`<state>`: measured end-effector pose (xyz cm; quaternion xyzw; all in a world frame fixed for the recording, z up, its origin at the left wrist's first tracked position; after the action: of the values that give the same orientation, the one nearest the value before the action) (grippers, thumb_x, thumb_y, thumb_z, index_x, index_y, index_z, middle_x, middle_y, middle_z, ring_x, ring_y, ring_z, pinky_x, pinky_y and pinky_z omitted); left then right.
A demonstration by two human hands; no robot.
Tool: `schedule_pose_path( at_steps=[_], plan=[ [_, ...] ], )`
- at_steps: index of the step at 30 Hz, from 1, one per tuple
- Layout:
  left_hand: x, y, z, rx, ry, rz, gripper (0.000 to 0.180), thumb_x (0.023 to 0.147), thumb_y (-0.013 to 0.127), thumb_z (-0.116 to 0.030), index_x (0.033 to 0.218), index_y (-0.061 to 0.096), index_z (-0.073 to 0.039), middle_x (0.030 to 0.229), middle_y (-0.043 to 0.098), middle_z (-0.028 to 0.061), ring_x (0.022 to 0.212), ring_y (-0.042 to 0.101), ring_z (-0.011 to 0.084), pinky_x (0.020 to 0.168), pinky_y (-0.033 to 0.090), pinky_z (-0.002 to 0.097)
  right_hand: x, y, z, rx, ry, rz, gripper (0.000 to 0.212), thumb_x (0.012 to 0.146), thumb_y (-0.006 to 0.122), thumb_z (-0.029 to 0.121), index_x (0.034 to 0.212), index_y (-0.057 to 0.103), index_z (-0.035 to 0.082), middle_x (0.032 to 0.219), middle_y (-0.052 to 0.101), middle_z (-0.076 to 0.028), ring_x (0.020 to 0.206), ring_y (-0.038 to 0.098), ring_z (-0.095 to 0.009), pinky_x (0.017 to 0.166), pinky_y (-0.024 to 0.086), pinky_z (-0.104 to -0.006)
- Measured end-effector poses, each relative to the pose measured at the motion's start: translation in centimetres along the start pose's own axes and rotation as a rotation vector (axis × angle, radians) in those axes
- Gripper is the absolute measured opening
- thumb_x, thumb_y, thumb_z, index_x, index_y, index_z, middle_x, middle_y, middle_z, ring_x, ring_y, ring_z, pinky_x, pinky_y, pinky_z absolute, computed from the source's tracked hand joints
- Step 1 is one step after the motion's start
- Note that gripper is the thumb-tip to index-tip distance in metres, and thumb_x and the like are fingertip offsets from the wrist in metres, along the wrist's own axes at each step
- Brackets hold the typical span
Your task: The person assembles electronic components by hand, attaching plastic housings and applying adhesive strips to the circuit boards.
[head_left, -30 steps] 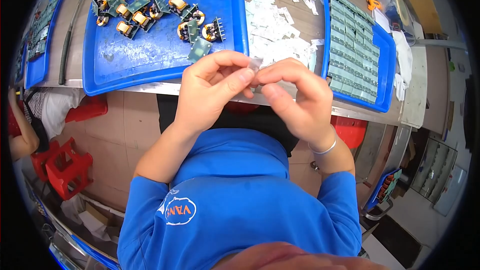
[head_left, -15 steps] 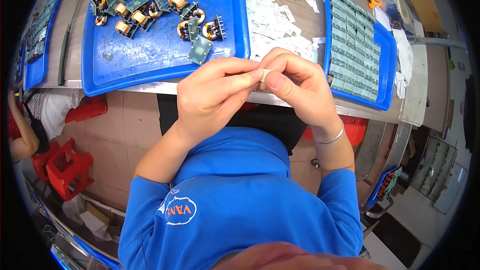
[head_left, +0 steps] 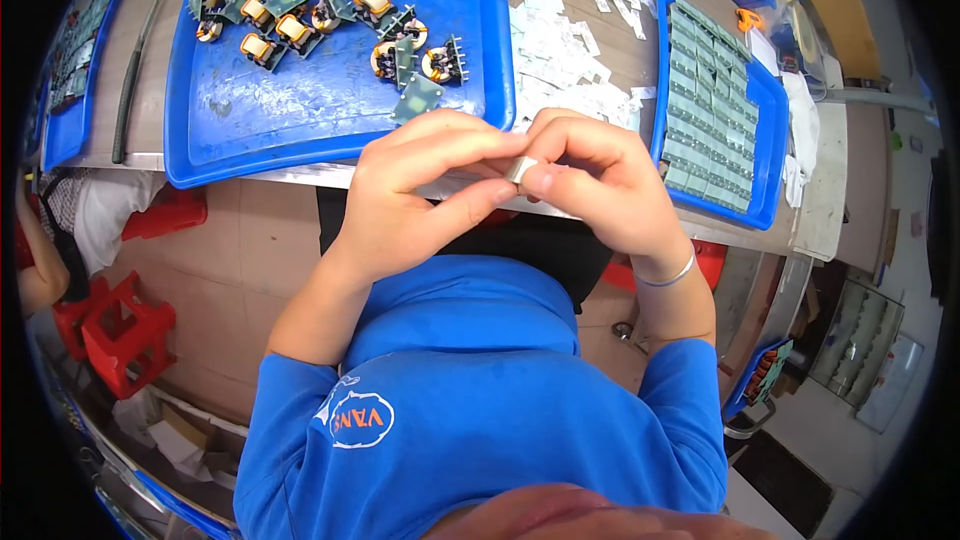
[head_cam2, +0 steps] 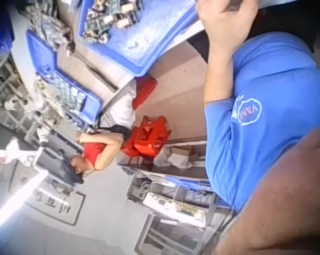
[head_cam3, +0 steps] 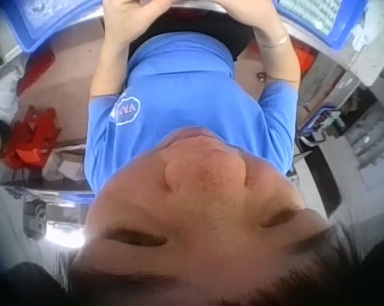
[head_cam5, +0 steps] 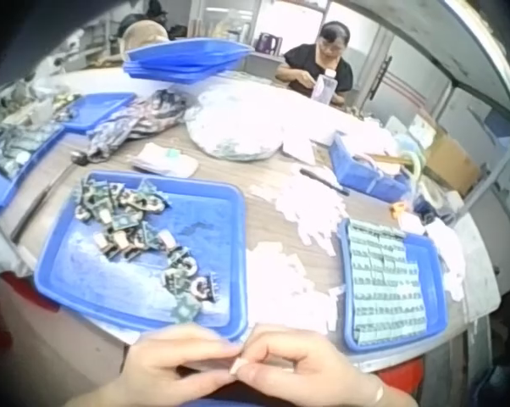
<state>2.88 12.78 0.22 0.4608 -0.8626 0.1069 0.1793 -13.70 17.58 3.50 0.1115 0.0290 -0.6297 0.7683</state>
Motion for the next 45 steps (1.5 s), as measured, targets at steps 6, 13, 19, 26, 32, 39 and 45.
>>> schedule_pose_path(
  at_steps=[6,13,19,26,32,39,45],
  plan=[
    [-0.3,-1.2,0.2,0.238,0.083,0.116,0.029,0.07,0.066,0.005,0.098,0.062,0.0,0.089,0.057,0.0098,0.073,0.061,0.0146,0.065,0.05,0.0241,1.1,-0.1,0.8,-0.653,-0.25,-0.047,0.01,0.07,0.058,0.008,0.066,0.054,0.0,0.064,0.055,-0.011,0.059,0.054,-0.021,0.055,0.043,-0.0291],
    [-1.2,-1.4,0.7,-0.348,-0.187,-0.189,0.02,0.071,0.067,0.006,0.089,0.058,0.003,0.084,0.053,0.0054,0.069,0.054,0.0104,0.064,0.045,0.0204,6.1,-10.6,2.9,-1.289,-0.281,-0.754,0.023,0.08,0.057,0.021,0.095,0.063,0.005,0.077,0.062,-0.014,0.069,0.061,-0.026,0.063,0.047,-0.0337],
    [-1.7,-1.3,1.3,-0.497,-0.307,-0.161,0.015,0.074,0.065,0.006,0.087,0.057,0.004,0.083,0.053,0.0059,0.07,0.054,0.0093,0.06,0.045,0.0206,3.9,-11.6,1.2,-1.602,-0.283,-0.417,0.022,0.077,0.047,0.005,0.092,0.062,0.005,0.084,0.062,-0.016,0.076,0.059,-0.034,0.072,0.047,-0.0369],
    [-1.3,-1.0,1.5,-0.493,-0.345,-0.164,0.014,0.076,0.064,0.005,0.088,0.057,0.004,0.08,0.053,0.0049,0.066,0.055,0.009,0.058,0.046,0.0207,1.0,-7.9,-1.2,-2.03,-0.076,-0.196,0.012,0.07,0.05,0.0,0.081,0.054,0.003,0.076,0.056,-0.012,0.073,0.059,-0.026,0.089,0.038,-0.0435],
    [-1.1,-0.5,1.3,-0.584,-0.488,-0.133,0.011,0.081,0.06,-0.004,0.091,0.059,0.003,0.077,0.059,0.0066,0.066,0.057,0.011,0.058,0.048,0.0231,-0.4,-5.0,-0.1,-1.849,-0.056,-0.119,0.027,0.07,0.051,-0.003,0.096,0.057,0.001,0.093,0.059,-0.011,0.084,0.058,-0.027,0.09,0.038,-0.0412],
    [-1.5,0.2,1.4,-0.692,-0.653,-0.099,0.015,0.084,0.056,-0.01,0.093,0.06,0.002,0.074,0.06,0.0067,0.065,0.058,0.0122,0.056,0.049,0.0235,-0.8,0.4,2.1,-1.254,-0.58,-0.034,0.051,0.06,0.072,0.018,0.107,0.055,0.008,0.106,0.057,-0.008,0.093,0.055,-0.023,0.086,0.039,-0.0426],
    [-1.9,0.5,1.3,-0.707,-0.673,-0.017,0.019,0.086,0.054,-0.011,0.097,0.061,0.002,0.078,0.062,0.0095,0.064,0.059,0.0133,0.056,0.05,0.0244,-0.7,0.0,1.1,-1.264,-0.626,-0.076,0.046,0.055,0.073,0.013,0.098,0.058,0.007,0.1,0.06,-0.007,0.091,0.057,-0.023,0.09,0.038,-0.0445]
  ],
)
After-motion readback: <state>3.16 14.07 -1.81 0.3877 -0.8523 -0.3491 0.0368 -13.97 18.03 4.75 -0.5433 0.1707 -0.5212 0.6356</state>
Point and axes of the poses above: each hand's wrist, its own x-axis towards the middle knuckle, its own y-axis out of the palm, z = x × y, the point moved 1 cm from there along x, towards the middle knuckle
